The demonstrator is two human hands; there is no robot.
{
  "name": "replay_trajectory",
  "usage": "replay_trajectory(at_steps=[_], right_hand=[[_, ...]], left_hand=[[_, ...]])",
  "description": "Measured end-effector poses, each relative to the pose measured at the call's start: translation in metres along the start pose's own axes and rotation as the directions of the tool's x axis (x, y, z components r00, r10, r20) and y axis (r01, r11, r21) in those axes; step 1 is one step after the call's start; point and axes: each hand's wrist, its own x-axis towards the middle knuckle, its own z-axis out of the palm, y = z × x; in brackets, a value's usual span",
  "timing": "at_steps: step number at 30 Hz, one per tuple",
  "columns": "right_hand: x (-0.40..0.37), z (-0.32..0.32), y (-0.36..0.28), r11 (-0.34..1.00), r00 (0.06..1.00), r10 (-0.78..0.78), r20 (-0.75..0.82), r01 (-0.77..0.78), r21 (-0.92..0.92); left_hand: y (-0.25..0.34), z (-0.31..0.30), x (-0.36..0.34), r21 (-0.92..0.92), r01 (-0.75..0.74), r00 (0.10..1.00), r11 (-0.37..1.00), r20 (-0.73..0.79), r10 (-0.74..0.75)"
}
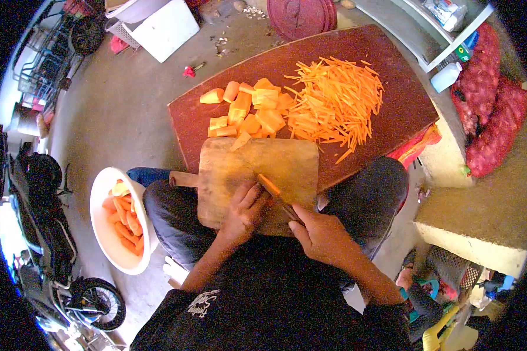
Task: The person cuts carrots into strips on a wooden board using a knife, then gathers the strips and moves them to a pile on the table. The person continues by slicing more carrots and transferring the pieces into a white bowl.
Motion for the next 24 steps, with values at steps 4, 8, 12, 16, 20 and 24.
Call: replay_trajectory(at_steps=[4, 8, 12, 16, 20, 24], right_hand=[[-0.009, -0.015, -0.016, 0.999, 0.997, 0.048, 0.059, -0.048, 0.000], [0.006, 0.005, 0.000, 0.990, 0.990, 0.079, 0.117, -0.064, -0.129], [0.015, 0.008, -0.001, 0.992, 0.999, -0.049, -0.008, 0.048, -0.117], [-0.001, 0.001, 0.002, 1.000, 0.999, 0.000, -0.041, 0.000, 0.009], [-0.010, -0.010, -0.011, 0.996, 0.997, 0.068, 0.026, -0.070, 0.063], [0.003, 0.005, 0.007, 1.000, 1.000, 0.006, 0.014, -0.006, -0.014]], left_hand=[[0.000, 0.005, -0.001, -0.019, 0.007, 1.000, 1.000, -0.030, -0.008], [0.002, 0.004, 0.001, -0.032, 0.002, 0.998, 0.999, -0.055, -0.004], [0.002, 0.000, 0.002, -0.032, 0.016, 0.999, 0.999, -0.028, -0.016], [-0.002, 0.009, -0.006, -0.036, 0.027, 0.998, 0.999, -0.054, -0.029], [-0.003, 0.006, -0.006, -0.017, 0.018, 0.998, 1.000, -0.057, -0.019], [-0.003, 0.005, -0.005, -0.053, 0.021, 0.999, 0.998, -0.045, -0.023]])
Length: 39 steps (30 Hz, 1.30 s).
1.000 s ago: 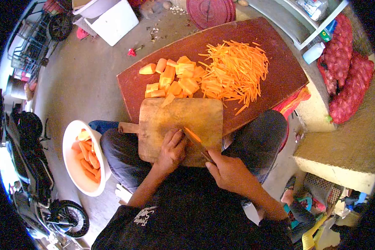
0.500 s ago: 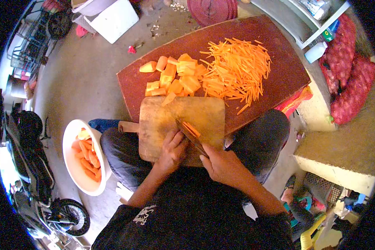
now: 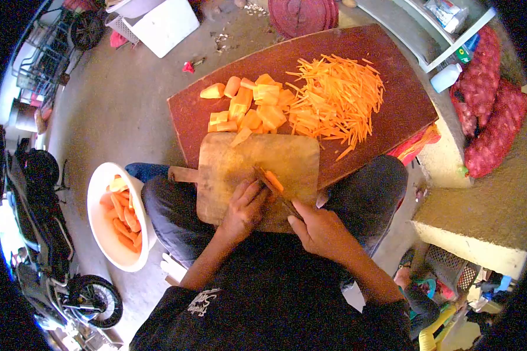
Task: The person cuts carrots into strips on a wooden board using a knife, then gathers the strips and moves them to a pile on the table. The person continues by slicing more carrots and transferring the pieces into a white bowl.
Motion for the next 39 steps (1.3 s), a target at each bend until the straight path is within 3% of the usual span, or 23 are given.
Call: replay_trajectory(at_steps=[5, 8, 14, 20, 26, 32, 38, 39], right_hand=[[0.013, 0.002, -0.002, 0.997, 0.994, -0.076, -0.077, 0.074, -0.026], [0.003, -0.012, -0.017, 0.998, 1.000, 0.014, -0.002, -0.014, 0.066], [0.000, -0.006, -0.015, 0.997, 0.994, 0.077, 0.077, -0.074, -0.034], [0.026, 0.010, -0.006, 0.988, 0.987, -0.131, -0.091, 0.123, -0.088], [-0.002, -0.014, -0.026, 0.995, 0.997, 0.066, 0.040, -0.069, 0.069], [-0.001, -0.001, -0.022, 0.996, 0.998, 0.056, 0.037, -0.054, -0.067], [0.025, 0.011, -0.002, 0.982, 0.977, -0.187, -0.107, 0.182, -0.053], [0.023, 0.009, -0.005, 0.992, 0.988, -0.129, -0.087, 0.129, -0.003]], left_hand=[[0.000, 0.000, -0.003, 0.027, 0.026, 0.999, 0.999, 0.019, -0.027], [0.000, 0.000, -0.004, 0.004, 0.016, 1.000, 1.000, 0.006, -0.016], [0.000, 0.001, -0.005, -0.003, 0.013, 1.000, 1.000, -0.004, -0.013], [0.001, -0.001, -0.003, -0.028, 0.041, 0.999, 0.999, 0.002, -0.041], [-0.002, 0.001, -0.006, -0.013, 0.014, 0.998, 1.000, -0.060, -0.015], [0.000, -0.004, -0.001, 0.010, 0.002, 0.998, 1.000, -0.057, -0.002], [0.000, -0.005, -0.005, -0.026, 0.042, 0.999, 0.999, -0.020, -0.042], [-0.001, -0.005, -0.006, -0.035, 0.038, 0.999, 0.999, -0.030, -0.039]])
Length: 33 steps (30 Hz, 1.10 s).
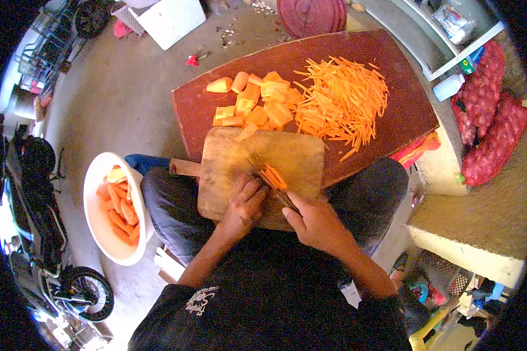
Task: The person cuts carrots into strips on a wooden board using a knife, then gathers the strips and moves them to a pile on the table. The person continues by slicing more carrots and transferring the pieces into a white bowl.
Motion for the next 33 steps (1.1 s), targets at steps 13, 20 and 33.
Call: replay_trajectory(at_steps=[13, 20, 33], right_hand=[[-0.005, 0.010, -0.002, 0.995, 1.000, 0.018, 0.024, -0.016, -0.098], [-0.017, -0.007, -0.021, 0.986, 0.988, 0.136, 0.069, -0.142, 0.090], [-0.009, 0.009, -0.014, 0.994, 1.000, 0.020, 0.004, -0.019, -0.109]], left_hand=[[-0.001, 0.001, -0.002, -0.071, 0.019, 1.000, 0.997, 0.013, -0.018], [-0.002, 0.003, -0.008, -0.009, -0.001, 0.999, 1.000, -0.034, 0.001], [-0.006, 0.004, -0.013, 0.057, 0.019, 0.999, 0.998, -0.051, -0.017]])
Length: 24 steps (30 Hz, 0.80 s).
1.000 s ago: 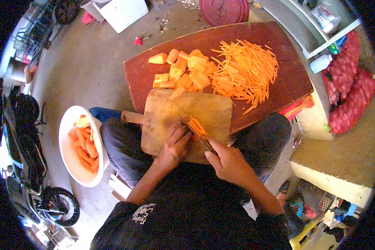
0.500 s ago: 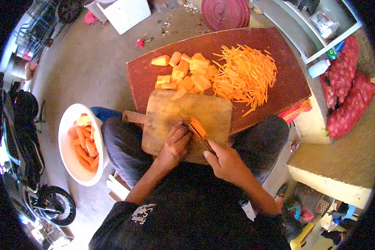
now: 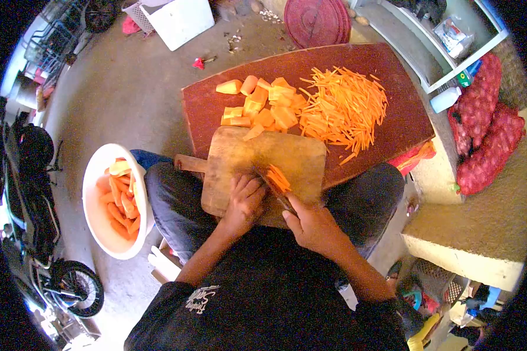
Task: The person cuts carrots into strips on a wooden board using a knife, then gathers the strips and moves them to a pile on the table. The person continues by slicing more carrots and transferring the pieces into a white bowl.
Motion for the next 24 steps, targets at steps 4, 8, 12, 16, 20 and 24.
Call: replay_trajectory(at_steps=[4, 8, 12, 16, 20, 24], right_hand=[[-0.009, -0.015, -0.009, 0.981, 0.996, 0.085, 0.030, -0.089, 0.171], [-0.011, -0.020, -0.011, 0.972, 0.993, 0.089, 0.074, -0.103, 0.213], [-0.009, -0.014, -0.009, 0.988, 0.987, 0.113, 0.113, -0.124, 0.093], [-0.007, 0.002, -0.003, 0.997, 0.996, 0.050, 0.080, -0.045, -0.069], [-0.006, 0.006, 0.000, 0.993, 0.999, -0.014, 0.034, 0.018, -0.121], [-0.009, -0.006, -0.003, 0.989, 0.997, 0.066, 0.047, -0.072, 0.130]], left_hand=[[-0.002, 0.004, -0.001, -0.019, -0.004, 0.999, 1.000, -0.042, 0.003], [-0.007, 0.012, -0.003, -0.057, -0.026, 0.997, 0.998, -0.072, 0.021], [-0.005, 0.004, -0.003, -0.025, -0.034, 0.999, 0.999, -0.032, 0.034], [-0.004, 0.002, -0.003, -0.025, -0.020, 1.000, 0.999, 0.016, 0.020], [-0.003, 0.000, -0.005, -0.004, -0.019, 1.000, 1.000, 0.010, 0.019], [-0.001, 0.000, -0.005, 0.024, 0.005, 1.000, 1.000, -0.012, -0.005]])
